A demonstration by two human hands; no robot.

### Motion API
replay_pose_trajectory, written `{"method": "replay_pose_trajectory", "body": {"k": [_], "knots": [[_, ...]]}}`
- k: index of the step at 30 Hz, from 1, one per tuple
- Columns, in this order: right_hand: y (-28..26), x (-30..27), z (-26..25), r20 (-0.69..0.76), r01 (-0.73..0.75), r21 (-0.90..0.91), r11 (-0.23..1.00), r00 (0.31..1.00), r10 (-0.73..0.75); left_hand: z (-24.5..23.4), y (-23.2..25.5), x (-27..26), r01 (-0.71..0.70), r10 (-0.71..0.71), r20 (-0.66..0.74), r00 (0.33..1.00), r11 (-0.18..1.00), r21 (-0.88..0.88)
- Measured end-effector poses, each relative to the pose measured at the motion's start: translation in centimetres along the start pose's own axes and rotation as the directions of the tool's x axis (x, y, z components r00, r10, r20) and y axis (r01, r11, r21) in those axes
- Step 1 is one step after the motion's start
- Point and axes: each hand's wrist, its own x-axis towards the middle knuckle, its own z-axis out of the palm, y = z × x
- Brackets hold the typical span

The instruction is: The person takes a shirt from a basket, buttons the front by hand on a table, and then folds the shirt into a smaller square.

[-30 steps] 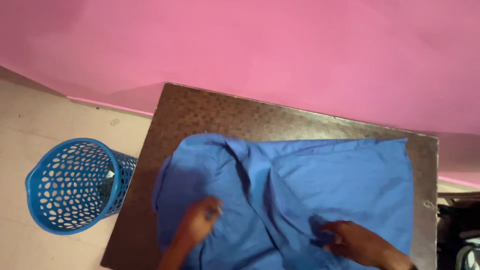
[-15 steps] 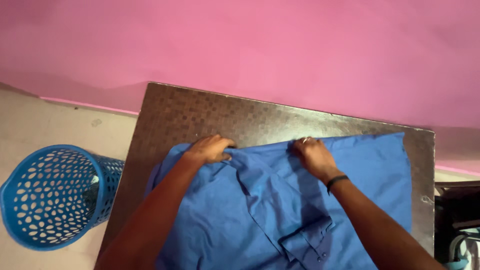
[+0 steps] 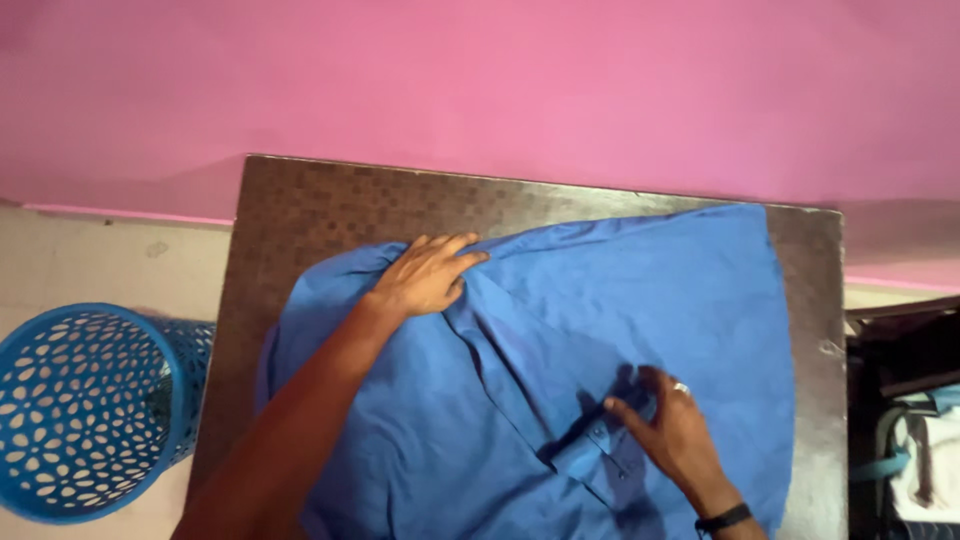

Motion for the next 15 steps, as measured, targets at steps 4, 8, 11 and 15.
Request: {"method": "replay_pose_trajectory", "body": {"k": [4,8,11,15], "knots": [[1.8,-2.1,-0.4,0.24,-0.246,0.005,0.969,0.941,0.237,-0.9,1.0,0.9,0.045,-0.038,0.198,0.979,0.999,-0.029],[2.6,-2.1,-2.0,0.361,-0.266,0.193,0.945,0.914,0.183,-2.9,0.7,0.5,-0.145,0.123,0.255,0.959,0.987,0.07],[4.6,-0.8,-3.8,0.337,-0.143,0.51,0.848,0.941,-0.044,-2.9,0.4,0.6,-0.206,0.192,0.184,0.964,0.977,0.056],[7.0,2.3,-8.4,0.227,-0.091,0.516,0.852,0.973,-0.034,-3.0,-1.0,-0.4,-0.197,0.195,0.033,0.98,0.975,0.106]]}}
